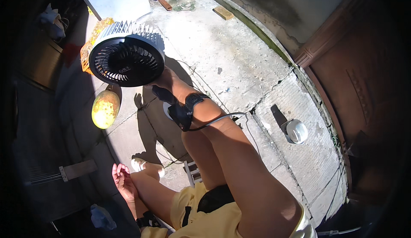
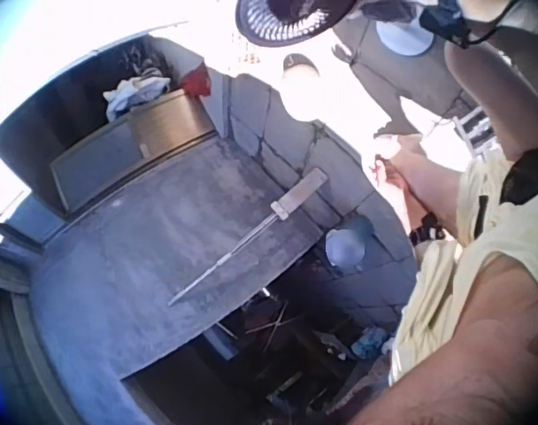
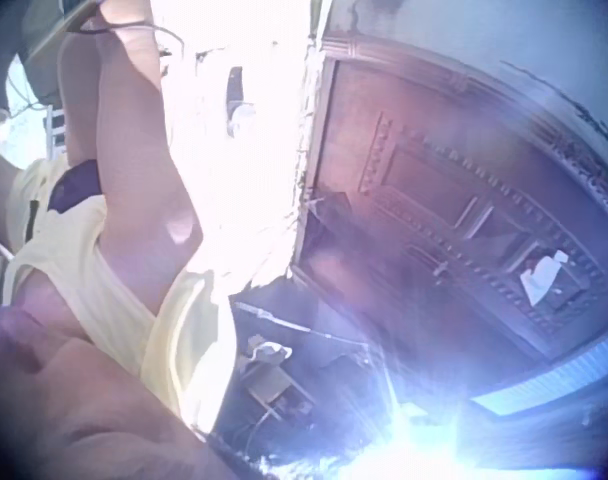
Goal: The recorder is assembling a white pedestal fan, specifically attaching the pole to the base and then mounting the fan motor and head.
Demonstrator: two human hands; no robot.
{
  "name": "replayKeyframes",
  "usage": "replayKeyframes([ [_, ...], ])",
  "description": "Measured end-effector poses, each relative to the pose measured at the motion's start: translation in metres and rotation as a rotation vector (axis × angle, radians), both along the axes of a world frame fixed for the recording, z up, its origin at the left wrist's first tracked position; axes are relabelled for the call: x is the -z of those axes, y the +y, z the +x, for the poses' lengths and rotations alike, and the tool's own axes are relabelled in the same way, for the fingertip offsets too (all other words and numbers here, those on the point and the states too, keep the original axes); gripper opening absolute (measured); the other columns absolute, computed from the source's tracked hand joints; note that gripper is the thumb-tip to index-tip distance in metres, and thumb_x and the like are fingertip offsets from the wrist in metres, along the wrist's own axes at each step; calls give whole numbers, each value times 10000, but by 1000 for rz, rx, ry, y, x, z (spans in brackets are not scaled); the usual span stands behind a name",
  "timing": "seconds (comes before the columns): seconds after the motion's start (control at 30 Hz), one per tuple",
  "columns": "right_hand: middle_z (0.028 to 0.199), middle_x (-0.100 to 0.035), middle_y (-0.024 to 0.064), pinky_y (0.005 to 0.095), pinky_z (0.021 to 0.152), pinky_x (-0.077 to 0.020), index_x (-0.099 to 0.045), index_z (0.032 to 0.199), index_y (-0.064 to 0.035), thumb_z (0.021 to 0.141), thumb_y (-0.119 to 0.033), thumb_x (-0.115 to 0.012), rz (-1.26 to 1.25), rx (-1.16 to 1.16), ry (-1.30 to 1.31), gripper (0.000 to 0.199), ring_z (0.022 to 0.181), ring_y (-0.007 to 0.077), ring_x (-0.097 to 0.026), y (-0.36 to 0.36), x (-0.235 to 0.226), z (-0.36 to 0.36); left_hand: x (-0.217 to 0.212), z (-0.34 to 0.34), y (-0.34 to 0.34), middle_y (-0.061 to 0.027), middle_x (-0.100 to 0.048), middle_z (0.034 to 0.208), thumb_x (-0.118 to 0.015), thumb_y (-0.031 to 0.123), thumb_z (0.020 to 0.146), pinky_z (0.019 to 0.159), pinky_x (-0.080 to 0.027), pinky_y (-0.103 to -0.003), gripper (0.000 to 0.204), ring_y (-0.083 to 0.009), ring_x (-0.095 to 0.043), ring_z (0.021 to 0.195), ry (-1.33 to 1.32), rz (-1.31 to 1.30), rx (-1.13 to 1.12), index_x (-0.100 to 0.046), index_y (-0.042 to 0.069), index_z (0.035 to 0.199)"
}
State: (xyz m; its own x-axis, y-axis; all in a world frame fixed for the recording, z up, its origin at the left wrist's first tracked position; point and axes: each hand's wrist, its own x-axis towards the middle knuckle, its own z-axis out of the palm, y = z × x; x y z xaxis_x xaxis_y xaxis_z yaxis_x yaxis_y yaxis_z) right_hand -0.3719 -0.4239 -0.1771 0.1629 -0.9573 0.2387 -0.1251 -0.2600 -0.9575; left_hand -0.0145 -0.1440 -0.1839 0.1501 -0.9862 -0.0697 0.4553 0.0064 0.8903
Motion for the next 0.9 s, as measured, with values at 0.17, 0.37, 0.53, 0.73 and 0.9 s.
replayKeyframes([
  [0.17, 1183, -641, 165, 368, 996, -456, -590, 1233, -37, 705, -251, -833, -165, 216, 77, 619, 1168, 270, -580, 32, -13, -12, 6, 27, 12, -112, -570, 1213, -657, 89, 890, 1044, -414, -353, 571, -227, -551, 1134, -60, -31, -15, -402, -18, 1390],
  [0.37, 1320, -501, 292, 390, 1027, -437, -383, 1437, -45, 751, -344, -774, 377, 661, 219, 844, 1226, 374, -526, 137, 3, -169, 15, 62, 19, -156, -576, 1270, -637, 71, 889, 1037, -419, -355, 583, -249, -553, 1127, -50, -31, 19, -382, -18, 1407],
  [0.53, 1314, -472, 340, 440, 1001, -454, -317, 1449, -12, 661, -419, -827, 805, 1134, 584, 1024, 1186, 442, -532, 292, 104, -330, 13, 62, 11, -141, -598, 1235, -587, 31, 907, 1018, -460, -345, 519, -229, -592, 1088, -108, 60, -91, -407, -10, 1393],
  [0.73, 1329, -408, 331, 458, 926, -515, -291, 1467, -79, 636, -287, -794, 1002, 1323, 691, 993, 1159, 462, -533, 461, 156, -403, 5, 59, 9, -100, -630, 1140, -556, 13, 918, 956, -494, -318, 401, -195, -612, 1025, -297, 131, -110, -480, 27, 1312],
  [0.9, 1564, -258, 133, 423, 943, -520, -219, 1526, -270, 683, -225, -775, 1116, 1207, 846, 1011, 1273, 335, -514, 509, 186, -426, -11, 21, 17, -74, -607, 1096, -574, 64, 936, 877, -498, -259, 386, -152, -586, 994, -336, 278, -139, -484, 40, 1310],
])
